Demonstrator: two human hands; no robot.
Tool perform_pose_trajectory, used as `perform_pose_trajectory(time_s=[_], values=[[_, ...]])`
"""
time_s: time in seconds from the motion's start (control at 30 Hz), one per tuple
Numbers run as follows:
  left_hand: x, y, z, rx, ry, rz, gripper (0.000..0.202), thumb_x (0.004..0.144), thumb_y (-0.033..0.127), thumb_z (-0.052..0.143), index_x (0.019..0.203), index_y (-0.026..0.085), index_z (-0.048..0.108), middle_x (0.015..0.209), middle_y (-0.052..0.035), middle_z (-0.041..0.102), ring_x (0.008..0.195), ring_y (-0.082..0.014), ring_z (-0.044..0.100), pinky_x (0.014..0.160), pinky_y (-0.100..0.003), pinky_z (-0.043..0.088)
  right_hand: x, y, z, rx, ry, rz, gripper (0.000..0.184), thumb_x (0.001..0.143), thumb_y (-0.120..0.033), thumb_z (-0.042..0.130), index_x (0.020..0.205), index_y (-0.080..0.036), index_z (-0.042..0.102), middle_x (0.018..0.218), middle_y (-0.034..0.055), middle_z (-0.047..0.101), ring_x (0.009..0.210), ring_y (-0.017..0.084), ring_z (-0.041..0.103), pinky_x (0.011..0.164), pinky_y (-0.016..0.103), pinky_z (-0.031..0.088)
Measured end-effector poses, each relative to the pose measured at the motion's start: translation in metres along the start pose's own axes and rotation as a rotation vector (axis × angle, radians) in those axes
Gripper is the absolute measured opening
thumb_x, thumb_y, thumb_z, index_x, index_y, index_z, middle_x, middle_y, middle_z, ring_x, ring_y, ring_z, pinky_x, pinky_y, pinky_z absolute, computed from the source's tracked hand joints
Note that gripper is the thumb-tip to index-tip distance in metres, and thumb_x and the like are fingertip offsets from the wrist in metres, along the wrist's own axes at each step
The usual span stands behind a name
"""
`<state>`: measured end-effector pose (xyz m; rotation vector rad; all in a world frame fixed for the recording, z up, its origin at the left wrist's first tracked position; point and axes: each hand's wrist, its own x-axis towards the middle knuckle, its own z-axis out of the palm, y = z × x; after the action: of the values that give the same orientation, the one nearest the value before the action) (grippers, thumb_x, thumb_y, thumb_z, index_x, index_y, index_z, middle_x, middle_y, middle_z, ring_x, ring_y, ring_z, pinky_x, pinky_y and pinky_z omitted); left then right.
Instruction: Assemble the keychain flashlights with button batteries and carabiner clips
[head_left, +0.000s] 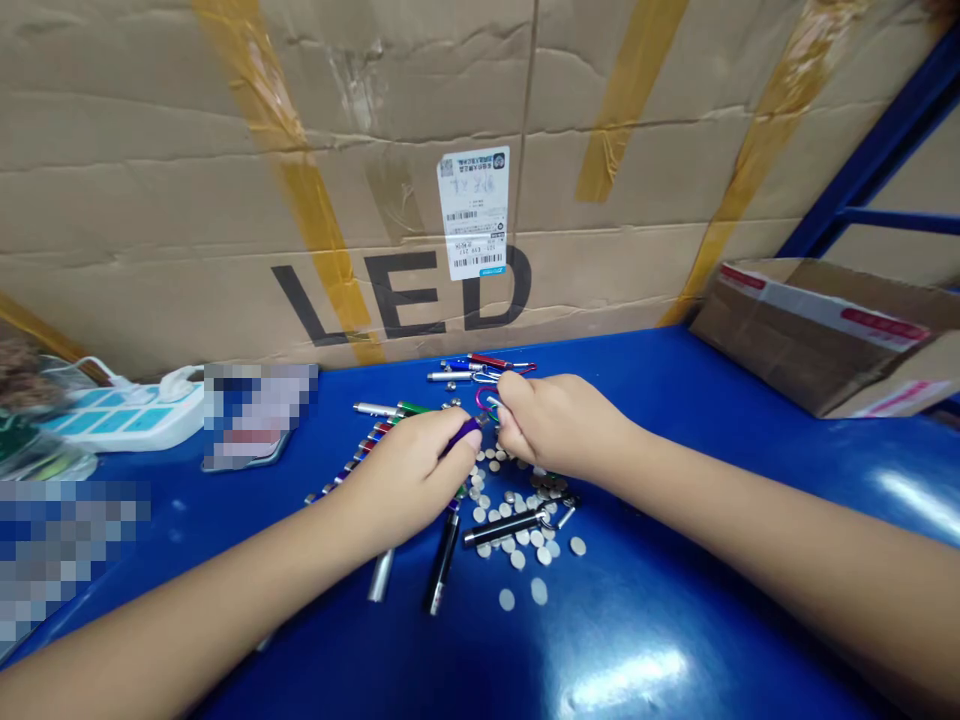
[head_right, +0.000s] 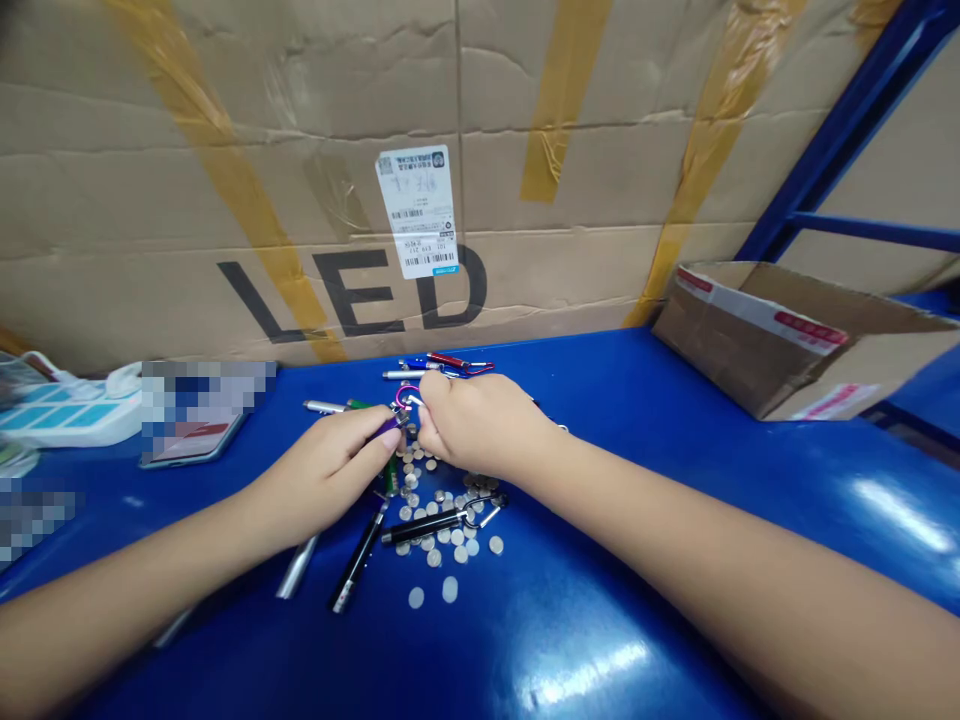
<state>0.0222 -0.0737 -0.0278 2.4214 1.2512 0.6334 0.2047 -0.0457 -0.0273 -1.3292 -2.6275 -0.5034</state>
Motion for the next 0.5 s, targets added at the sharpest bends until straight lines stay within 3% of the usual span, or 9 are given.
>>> perform_pose_trajectory(time_s=[0.13,0.27,0.4,0.5], values=[[-0.003,0.004,0.001,-0.047,0.006,0.027,0.028,0.095,0.028,0.035,0.07,0.018,0.043,0.065,0.0026,0.049,0.06,-0.0121,0.044,0.058,-0.025,0.033,0.0,-0.002,0.002,0.009,0.022,-0.032,0.034,0.09,-0.032,0.026,0.091,-0.012,0.053,0.066,0.0112,0.066,0.054,0.02,0.059,0.047,0.029,0.016],[-0.004,0.008,0.003,-0.114,0.052,-0.028,0.031,0.096,0.031,0.034,0.068,0.018,0.04,0.064,0.0034,0.047,0.058,-0.0112,0.042,0.056,-0.024,0.032,0.0,-0.004,0.005,-0.003,0.056,-0.024,0.033,0.09,-0.031,0.026,0.089,-0.012,0.053,0.063,0.0106,0.065,0.054,0.02,0.059,0.047,0.029,0.015],[-0.003,0.006,0.001,-0.185,0.077,-0.138,0.033,0.096,0.036,0.031,0.077,0.018,0.05,0.064,0.0031,0.049,0.059,-0.0121,0.044,0.057,-0.025,0.034,0.0,-0.001,0.005,-0.017,0.062,-0.026,0.031,0.09,-0.033,0.029,0.089,-0.012,0.053,0.066,0.0113,0.066,0.056,0.02,0.058,0.048,0.03,0.015],[0.002,-0.003,-0.005,-0.121,0.036,-0.129,0.033,0.096,0.038,0.033,0.085,0.018,0.056,0.072,0.0011,0.057,0.066,-0.0144,0.052,0.062,-0.026,0.039,0.0,0.01,0.005,-0.014,0.04,-0.078,0.033,0.094,-0.036,0.03,0.092,-0.013,0.054,0.068,0.0092,0.066,0.057,0.019,0.058,0.049,0.03,0.015]])
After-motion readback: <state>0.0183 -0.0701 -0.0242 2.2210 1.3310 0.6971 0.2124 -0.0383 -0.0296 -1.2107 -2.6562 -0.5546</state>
